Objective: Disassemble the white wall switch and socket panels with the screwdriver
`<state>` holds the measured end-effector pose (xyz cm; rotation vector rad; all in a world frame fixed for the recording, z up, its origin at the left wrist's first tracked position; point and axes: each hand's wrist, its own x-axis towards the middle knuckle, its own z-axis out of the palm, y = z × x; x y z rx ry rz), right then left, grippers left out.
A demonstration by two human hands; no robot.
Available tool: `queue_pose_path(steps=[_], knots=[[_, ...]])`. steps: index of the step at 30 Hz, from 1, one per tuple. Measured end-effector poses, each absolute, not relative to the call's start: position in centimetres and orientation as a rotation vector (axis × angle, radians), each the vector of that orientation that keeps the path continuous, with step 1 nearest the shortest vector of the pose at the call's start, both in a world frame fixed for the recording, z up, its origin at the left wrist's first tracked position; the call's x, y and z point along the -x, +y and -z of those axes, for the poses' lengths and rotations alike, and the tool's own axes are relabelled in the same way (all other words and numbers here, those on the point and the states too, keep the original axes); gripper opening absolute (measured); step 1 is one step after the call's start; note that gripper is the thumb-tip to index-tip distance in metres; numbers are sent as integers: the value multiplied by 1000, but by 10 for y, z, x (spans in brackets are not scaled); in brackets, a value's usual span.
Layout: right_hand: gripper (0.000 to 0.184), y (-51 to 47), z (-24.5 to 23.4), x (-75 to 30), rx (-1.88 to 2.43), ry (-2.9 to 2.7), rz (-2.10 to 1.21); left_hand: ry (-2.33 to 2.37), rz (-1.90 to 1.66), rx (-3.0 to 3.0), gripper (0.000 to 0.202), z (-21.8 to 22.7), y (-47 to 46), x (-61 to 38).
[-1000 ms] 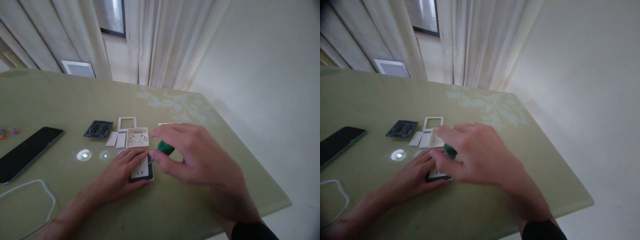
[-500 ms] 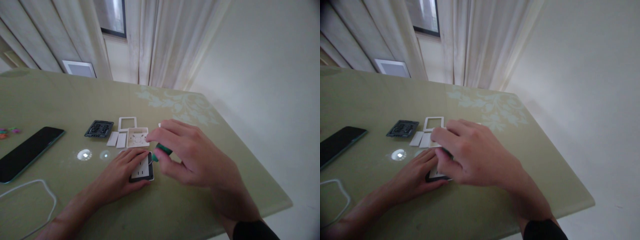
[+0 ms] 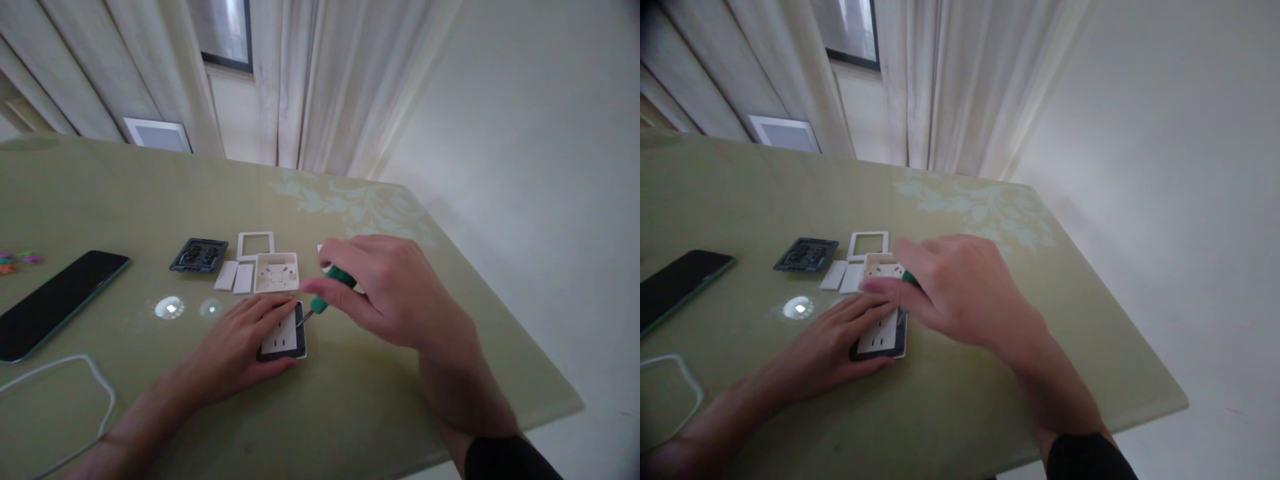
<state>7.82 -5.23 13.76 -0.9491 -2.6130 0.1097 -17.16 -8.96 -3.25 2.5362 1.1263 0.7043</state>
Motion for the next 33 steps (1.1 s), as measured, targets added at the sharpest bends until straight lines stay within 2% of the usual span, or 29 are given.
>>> queue_pose_path(steps=[5,11,15,19,21,24,26,29,33], knots=[[26,-52,-137,-77,638,-2658,-298,1120,-667,-2519,73,29,-89,173],[24,-48,-132,-73,638,-2577,-322,1155,-662,-2537,73,27,-88,174],[35,-52,-135,-72,421,-2558,-573,1156,-649,-2469,69,25,-88,175],[46,-55,-133,-70,403,-2476,-742,1172,-612,-2406,64,19,-89,179],[44,-54,-130,-67,361,-2458,-797,1154,-636,-2361,65,16,-90,182],[32,-51,-125,-61,296,-2423,-839,1153,-636,-2295,66,12,-92,185],[32,-50,-122,-56,254,-2398,-812,1171,-650,-2276,57,10,-93,185],[41,-50,-120,-51,178,-2339,-773,1084,-766,-2188,27,4,-95,177],[47,-54,-118,-48,224,-2320,-757,975,-932,-2028,28,-8,-94,165]])
